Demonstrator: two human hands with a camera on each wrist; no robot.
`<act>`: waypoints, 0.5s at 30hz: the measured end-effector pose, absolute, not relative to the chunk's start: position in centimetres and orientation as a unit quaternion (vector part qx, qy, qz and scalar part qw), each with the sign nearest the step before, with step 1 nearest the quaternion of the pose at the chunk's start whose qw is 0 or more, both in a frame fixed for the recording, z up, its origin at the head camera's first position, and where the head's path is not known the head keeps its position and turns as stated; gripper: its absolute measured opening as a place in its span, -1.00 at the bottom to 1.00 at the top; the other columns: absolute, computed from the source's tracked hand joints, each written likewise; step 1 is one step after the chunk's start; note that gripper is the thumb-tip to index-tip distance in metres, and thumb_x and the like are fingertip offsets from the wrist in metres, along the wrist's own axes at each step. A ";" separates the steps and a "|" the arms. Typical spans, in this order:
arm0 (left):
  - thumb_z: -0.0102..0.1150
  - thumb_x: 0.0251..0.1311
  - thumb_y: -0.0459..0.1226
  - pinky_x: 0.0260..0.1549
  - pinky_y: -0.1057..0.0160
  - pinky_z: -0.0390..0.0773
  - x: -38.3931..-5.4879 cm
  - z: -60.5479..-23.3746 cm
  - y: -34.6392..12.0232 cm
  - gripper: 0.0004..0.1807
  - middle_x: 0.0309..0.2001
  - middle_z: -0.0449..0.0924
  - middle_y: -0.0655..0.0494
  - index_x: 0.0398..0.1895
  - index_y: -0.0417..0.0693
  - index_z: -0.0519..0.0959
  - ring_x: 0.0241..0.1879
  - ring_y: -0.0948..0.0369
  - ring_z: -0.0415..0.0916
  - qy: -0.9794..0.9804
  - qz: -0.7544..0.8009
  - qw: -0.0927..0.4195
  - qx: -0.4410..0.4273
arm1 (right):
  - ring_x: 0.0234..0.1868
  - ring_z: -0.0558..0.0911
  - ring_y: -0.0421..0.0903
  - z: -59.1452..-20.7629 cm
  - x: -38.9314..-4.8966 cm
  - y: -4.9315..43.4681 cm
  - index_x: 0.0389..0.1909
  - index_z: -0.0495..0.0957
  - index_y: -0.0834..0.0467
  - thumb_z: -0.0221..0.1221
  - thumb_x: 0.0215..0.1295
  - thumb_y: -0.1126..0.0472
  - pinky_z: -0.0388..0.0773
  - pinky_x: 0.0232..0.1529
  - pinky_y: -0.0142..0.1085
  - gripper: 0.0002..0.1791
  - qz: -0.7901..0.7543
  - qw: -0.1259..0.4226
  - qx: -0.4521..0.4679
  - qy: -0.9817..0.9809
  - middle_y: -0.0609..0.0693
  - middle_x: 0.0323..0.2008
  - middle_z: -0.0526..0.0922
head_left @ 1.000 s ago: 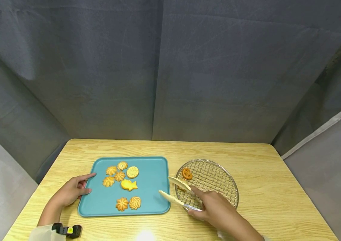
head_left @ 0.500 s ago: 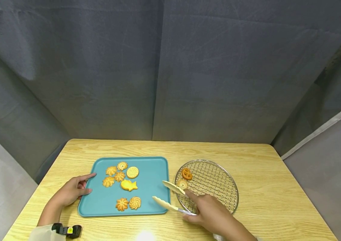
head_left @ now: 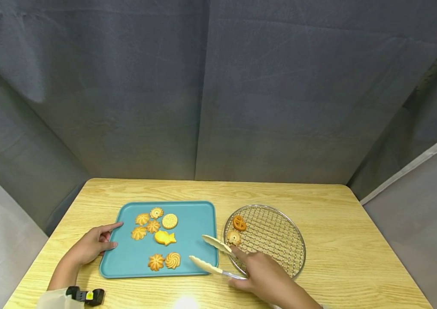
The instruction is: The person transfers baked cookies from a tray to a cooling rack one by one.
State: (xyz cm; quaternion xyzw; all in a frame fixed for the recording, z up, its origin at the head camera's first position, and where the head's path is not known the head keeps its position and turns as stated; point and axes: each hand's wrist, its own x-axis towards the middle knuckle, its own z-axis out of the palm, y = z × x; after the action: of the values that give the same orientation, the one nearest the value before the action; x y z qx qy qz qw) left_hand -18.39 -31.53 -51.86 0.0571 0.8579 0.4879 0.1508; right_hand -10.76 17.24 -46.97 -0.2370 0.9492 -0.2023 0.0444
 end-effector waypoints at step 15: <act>0.24 0.34 -0.49 -0.62 0.30 0.33 -18.5 -51.9 -31.6 -0.26 -0.42 0.24 0.01 0.54 -0.42 0.20 -0.64 0.28 0.11 0.850 0.499 0.156 0.063 | -0.18 0.72 -0.05 -47.5 -10.4 16.3 0.45 0.44 0.21 0.34 0.24 -0.31 0.67 -0.15 -0.09 -0.08 -0.193 0.041 -0.267 0.943 0.12 -0.17 0.76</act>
State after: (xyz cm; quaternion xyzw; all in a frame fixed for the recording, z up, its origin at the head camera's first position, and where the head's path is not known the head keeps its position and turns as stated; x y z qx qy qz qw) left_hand -18.47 -31.64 -51.92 0.0630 0.8502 0.4990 0.1557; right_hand -10.36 16.27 -47.48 -0.2669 0.9433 -0.1928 0.0408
